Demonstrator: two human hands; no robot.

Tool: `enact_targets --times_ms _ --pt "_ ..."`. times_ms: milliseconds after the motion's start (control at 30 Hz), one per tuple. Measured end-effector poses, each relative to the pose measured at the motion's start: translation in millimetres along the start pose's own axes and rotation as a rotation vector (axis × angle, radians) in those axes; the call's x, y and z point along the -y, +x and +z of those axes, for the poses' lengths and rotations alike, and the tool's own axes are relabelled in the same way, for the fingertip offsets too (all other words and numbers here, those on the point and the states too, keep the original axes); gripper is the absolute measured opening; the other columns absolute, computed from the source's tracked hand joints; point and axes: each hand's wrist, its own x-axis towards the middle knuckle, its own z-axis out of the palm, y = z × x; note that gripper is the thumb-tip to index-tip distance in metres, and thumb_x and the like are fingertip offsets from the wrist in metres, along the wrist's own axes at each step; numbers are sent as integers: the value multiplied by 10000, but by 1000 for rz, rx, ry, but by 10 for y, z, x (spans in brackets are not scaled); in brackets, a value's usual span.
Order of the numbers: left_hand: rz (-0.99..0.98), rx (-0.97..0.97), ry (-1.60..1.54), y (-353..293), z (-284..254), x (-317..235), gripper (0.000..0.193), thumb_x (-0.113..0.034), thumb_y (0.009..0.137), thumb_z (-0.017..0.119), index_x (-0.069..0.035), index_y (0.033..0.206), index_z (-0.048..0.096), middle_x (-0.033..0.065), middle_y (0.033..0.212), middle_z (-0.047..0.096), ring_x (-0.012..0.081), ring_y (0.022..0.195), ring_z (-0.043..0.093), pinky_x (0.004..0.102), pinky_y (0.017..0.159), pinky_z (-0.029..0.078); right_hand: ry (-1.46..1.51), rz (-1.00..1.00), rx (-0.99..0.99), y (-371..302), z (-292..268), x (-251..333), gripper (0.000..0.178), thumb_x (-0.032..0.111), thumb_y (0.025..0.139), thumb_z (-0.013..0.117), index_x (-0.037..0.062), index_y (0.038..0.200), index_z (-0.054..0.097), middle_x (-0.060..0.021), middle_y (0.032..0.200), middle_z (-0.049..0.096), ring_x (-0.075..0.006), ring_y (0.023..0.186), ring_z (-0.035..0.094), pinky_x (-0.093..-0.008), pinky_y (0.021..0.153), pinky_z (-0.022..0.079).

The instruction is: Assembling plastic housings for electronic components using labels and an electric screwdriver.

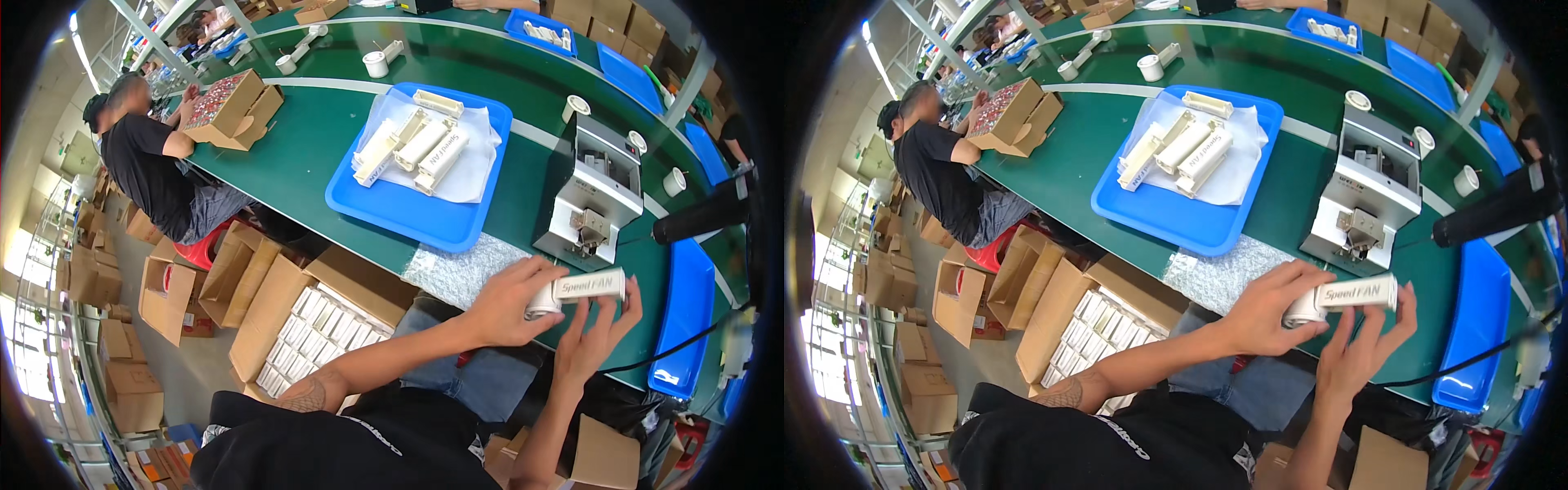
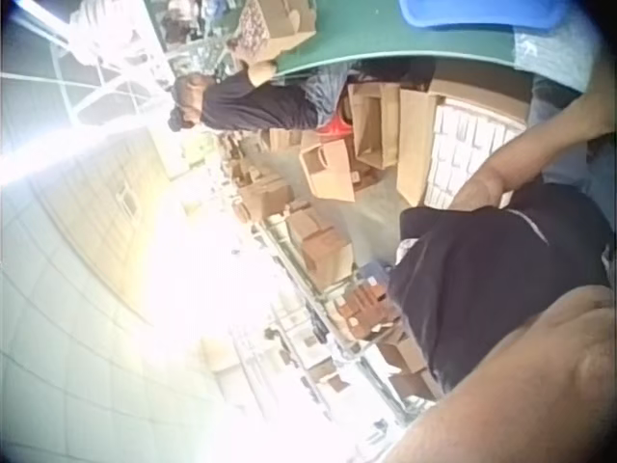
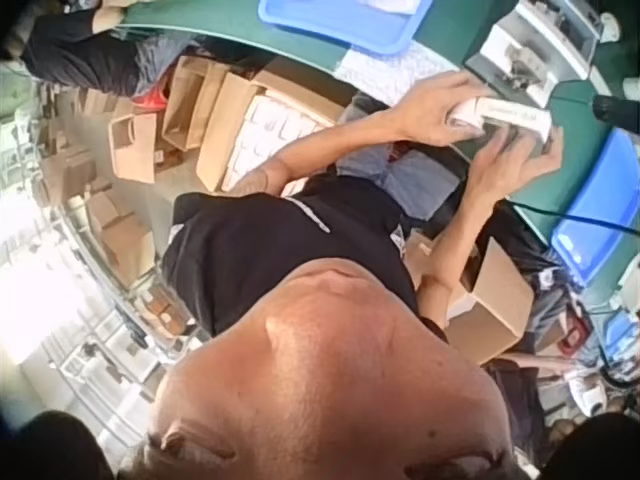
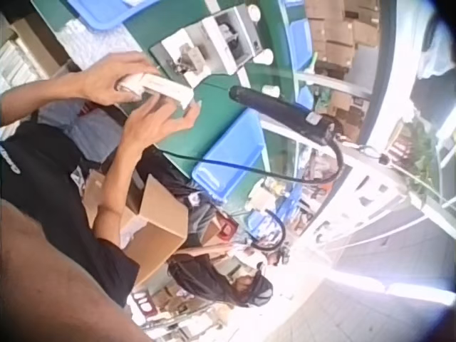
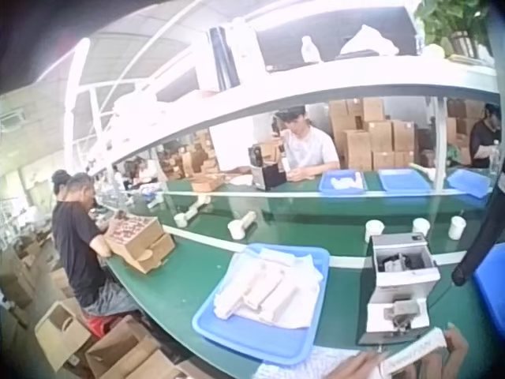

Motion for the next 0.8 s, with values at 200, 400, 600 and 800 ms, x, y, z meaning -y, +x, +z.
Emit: enact_targets --times_ms 200,400,600,800 --pt "-150 64 -149 -10 -43 44 604 -253 926 773 8 1433 575 204 1331 596 387 1192 641 417 1004 524 106 -20 -14 -273 -269 106 63 -6 983 680 -33 998 625 -239 1386 533 -423 1320 579 -517 1070 486" --pt "-80 127 -122 -65 -83 58 566 -239 983 746 -2 1462 560 194 1380 583 379 1248 618 411 1056 498 344 -152 350 -580 -189 145 207 11 846 821 23 986 670 -136 1030 709 -343 920 718 -384 774 578" --pt "-71 243 -146 -75 -296 -1 639 -128 831 881 -102 1423 641 135 1345 604 336 1256 609 404 1055 504 729 151 -233 -22 -281 -147 211 -52 901 730 -10 1093 652 -128 1107 668 -252 1057 687 -371 871 558" --pt "-9 474 -40 4 -250 -46 745 -179 821 902 -169 1492 577 130 1414 507 375 1279 589 446 1057 512 838 -60 -206 1361 -414 -546 497 217 1026 716 3 1427 516 -174 1285 648 -233 1106 671 -369 967 555"
